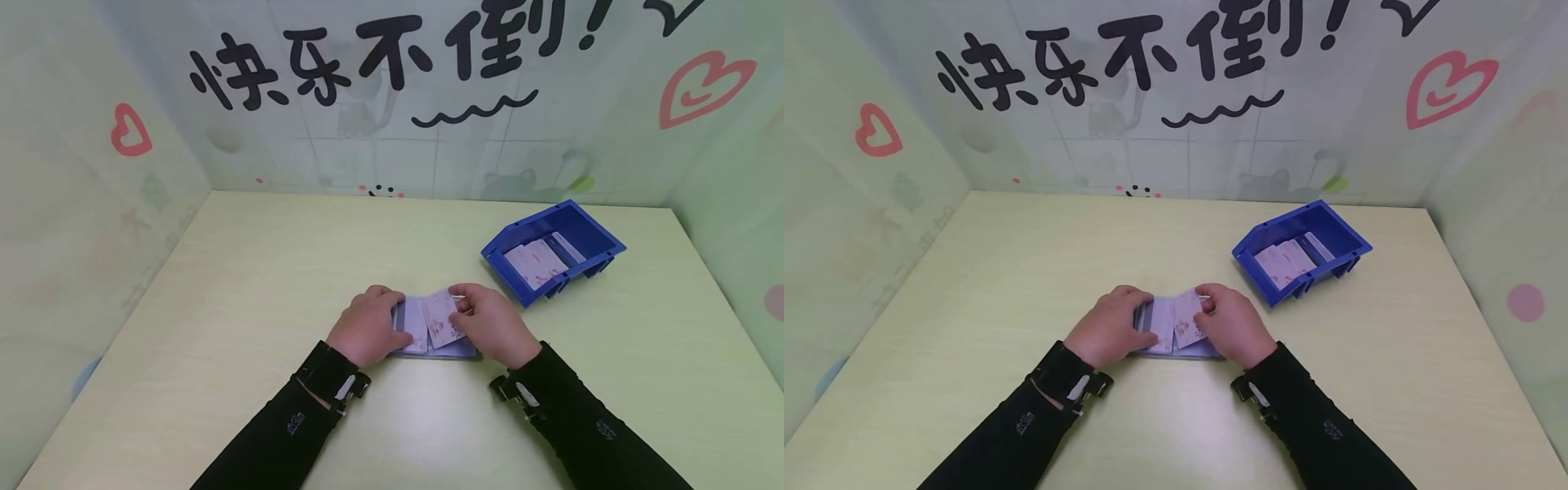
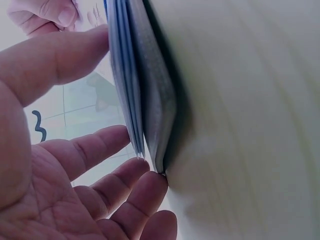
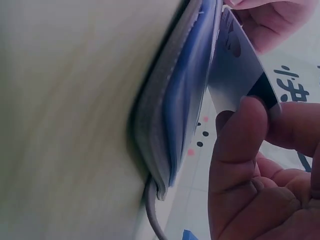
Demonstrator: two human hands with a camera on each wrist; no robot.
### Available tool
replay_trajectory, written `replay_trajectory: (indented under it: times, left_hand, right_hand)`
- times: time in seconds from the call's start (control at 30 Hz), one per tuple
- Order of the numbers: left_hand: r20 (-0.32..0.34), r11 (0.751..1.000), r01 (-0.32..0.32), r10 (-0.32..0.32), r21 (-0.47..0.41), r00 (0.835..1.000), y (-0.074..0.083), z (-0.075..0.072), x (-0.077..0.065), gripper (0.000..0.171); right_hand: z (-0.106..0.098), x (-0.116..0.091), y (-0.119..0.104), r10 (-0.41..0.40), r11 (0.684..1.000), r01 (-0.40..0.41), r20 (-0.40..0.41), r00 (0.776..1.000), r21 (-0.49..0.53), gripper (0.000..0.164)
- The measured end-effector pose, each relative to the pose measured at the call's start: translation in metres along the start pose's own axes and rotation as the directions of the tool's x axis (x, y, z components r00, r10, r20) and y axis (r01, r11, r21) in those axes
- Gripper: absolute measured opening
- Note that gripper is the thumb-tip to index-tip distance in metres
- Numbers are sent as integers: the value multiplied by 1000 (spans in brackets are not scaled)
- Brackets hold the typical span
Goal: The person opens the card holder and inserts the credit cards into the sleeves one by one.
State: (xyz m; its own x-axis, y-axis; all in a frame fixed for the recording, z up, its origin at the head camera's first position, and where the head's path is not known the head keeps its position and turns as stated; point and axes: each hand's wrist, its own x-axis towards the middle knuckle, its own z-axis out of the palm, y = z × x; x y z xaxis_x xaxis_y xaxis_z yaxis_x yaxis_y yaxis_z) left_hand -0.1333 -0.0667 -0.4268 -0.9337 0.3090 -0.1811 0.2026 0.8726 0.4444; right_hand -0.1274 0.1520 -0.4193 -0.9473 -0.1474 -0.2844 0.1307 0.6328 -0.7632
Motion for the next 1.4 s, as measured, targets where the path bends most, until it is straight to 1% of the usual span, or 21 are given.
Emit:
replay_trajectory:
  times: [0.17, 0.4, 0.67, 0.87, 1.13, 1.27, 1.4]
  left_hand:
    - [6, 1000, 1, -1, 7, 1000, 0, 0, 0, 70]
    - [9, 1000, 1, -1, 15, 1000, 1, 0, 0, 71]
    - [15, 1000, -14, 14, 17, 1000, 2, -1, 0, 71]
    - [16, 1000, -11, 10, 17, 1000, 2, -1, 0, 70]
    - [19, 1000, -16, 16, 18, 1000, 1, -1, -1, 70]
    - [24, 1000, -20, 20, 15, 1000, 1, -1, -1, 71]
    - [28, 1000, -24, 23, 20, 999, 1, -2, -1, 71]
  right_hand:
    - [3, 1, 0, 29, 999, -29, -4, 1000, -38, 48]
    - [5, 0, -1, 16, 994, -17, -11, 1000, -104, 46]
    - [1, -2, -3, 41, 984, -41, -5, 999, -174, 44]
    - [-2, -2, -1, 27, 986, -23, 20, 999, -165, 43]
    - [1, -2, 2, -30, 991, 36, 52, 998, -128, 42]
    - [3, -2, 0, -20, 992, 25, 40, 999, -122, 42]
    - [7, -3, -2, -29, 986, 31, 15, 999, -162, 43]
